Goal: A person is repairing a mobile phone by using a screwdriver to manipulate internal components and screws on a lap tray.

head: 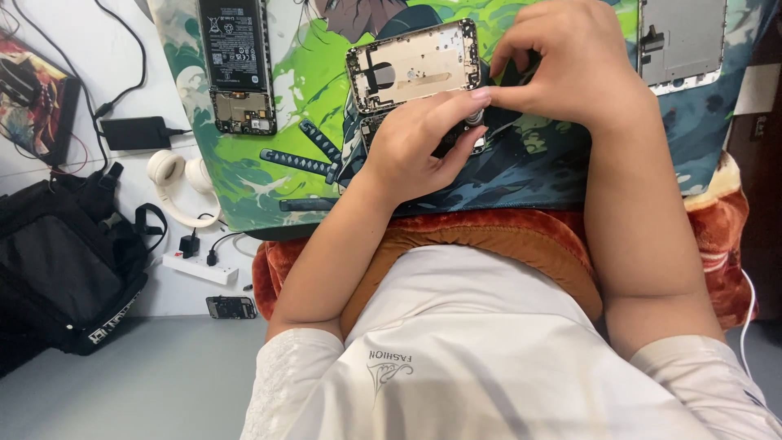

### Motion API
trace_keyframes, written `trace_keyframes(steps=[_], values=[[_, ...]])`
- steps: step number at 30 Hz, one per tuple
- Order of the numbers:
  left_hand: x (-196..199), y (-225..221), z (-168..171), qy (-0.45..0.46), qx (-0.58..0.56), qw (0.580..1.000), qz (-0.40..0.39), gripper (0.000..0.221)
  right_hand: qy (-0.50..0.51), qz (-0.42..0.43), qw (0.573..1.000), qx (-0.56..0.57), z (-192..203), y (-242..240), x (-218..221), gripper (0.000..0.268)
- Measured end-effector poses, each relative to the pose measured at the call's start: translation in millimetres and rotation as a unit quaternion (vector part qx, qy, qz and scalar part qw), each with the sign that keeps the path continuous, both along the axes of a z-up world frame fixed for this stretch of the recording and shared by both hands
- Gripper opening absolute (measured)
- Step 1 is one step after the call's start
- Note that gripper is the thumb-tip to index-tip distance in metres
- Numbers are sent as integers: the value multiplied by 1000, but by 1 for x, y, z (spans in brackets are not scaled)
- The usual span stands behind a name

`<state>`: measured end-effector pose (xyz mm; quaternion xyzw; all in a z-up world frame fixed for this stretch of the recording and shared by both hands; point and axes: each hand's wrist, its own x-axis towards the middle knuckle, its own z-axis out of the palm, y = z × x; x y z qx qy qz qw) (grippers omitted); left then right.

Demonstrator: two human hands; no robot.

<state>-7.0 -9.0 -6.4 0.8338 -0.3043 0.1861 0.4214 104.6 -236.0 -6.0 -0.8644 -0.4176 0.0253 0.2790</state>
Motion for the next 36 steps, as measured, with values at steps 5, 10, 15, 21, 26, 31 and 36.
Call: trace_keyframes(steps=[5, 10, 15, 21, 26, 31, 36], values=[[2, -1, 2, 16, -15, 999, -26, 50, 2, 1, 1000, 0, 0, 0, 0, 15], [2, -1, -1, 15, 2, 999, -31, 51, 9, -2, 1000, 3, -1, 0, 0, 9], [3, -1, 0, 13, 15, 998, -59, 48, 9, -1, 1000, 6, -2, -1, 1, 18], [10, -16, 28, -92, -42, 995, 0, 30, 2, -2, 1000, -4, 8, 3, 0, 18], [5, -21, 41, -99, -55, 993, -22, 12, 23, -15, 1000, -14, 9, 5, 0, 16], [8, -16, 44, -49, -38, 997, -38, 20, 38, -14, 999, -15, 15, 9, -1, 27], [10, -16, 45, -74, -87, 993, -10, 7, 38, -20, 999, -25, 14, 9, -1, 26]])
